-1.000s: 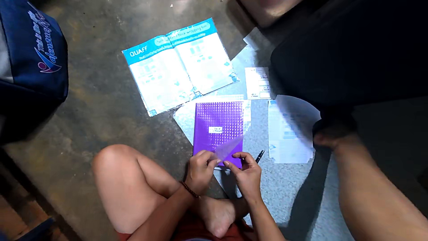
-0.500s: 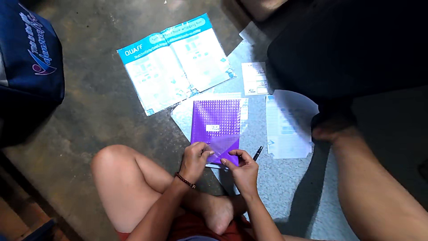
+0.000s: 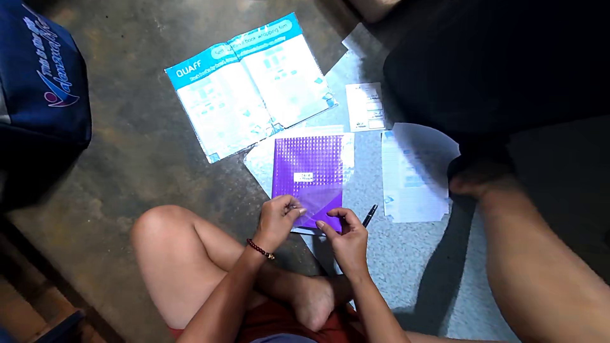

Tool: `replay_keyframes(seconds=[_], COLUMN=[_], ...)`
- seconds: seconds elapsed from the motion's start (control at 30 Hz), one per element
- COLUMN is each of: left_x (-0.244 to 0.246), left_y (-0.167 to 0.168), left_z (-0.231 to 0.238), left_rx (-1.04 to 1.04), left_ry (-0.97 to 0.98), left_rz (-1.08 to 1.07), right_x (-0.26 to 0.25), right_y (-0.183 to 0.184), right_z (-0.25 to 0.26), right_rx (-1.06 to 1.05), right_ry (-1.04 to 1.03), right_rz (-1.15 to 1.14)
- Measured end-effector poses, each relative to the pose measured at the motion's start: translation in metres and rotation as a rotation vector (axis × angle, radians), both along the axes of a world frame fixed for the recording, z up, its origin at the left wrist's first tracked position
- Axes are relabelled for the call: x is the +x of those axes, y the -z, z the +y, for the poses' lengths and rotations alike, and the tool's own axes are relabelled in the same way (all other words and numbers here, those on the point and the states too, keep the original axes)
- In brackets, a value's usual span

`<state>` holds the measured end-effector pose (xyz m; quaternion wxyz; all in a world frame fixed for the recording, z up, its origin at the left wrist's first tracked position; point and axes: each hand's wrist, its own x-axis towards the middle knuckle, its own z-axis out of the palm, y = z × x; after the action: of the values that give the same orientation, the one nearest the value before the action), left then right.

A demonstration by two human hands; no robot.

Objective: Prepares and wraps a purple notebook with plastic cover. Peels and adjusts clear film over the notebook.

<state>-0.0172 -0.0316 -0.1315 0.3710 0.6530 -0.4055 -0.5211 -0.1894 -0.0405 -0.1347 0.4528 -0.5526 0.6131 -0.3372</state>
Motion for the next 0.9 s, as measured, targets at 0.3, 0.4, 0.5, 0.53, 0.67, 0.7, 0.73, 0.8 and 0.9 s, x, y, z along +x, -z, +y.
replay_keyframes(seconds=[0.3,0.4,0.5,0.53,0.67,0.7,0.73,0.8,0.9], left_x=[0.007,0.013,0.017,0.017,-0.008,-0.016,-0.024,-0.034,-0.044], left_y=[-0.009,-0.016,-0.024,-0.024,-0.022,-0.020,-0.018,-0.013,-0.006], left_z=[0.005,0.003,0.010,0.016,0.050,0.054,0.056,0.054,0.044], left_rx=[0.082,0.055,0.196,0.262,0.431,0.484,0.544,0.595,0.573], left_ry=[0.230,0.159,-0.039,-0.031,-0.045,-0.127,-0.244,-0.429,-0.519], left_rz=[0.209,0.305,0.112,0.000,-0.105,-0.005,0.138,0.341,0.430], right_x=[0.003,0.003,0.003,0.004,0.010,0.012,0.014,0.016,0.019], right_y=[-0.003,-0.008,-0.012,-0.013,-0.012,-0.013,-0.014,-0.016,-0.018], right_z=[-0.008,-0.014,-0.014,-0.015,-0.016,-0.015,-0.014,-0.013,-0.012], right_rx=[0.004,0.043,0.117,0.129,0.118,0.111,0.105,0.091,0.089], right_ry=[-0.032,-0.017,0.038,0.058,0.089,0.098,0.104,0.106,0.104], right_rz=[0.028,0.056,-0.014,-0.044,-0.103,-0.103,-0.097,-0.090,-0.096])
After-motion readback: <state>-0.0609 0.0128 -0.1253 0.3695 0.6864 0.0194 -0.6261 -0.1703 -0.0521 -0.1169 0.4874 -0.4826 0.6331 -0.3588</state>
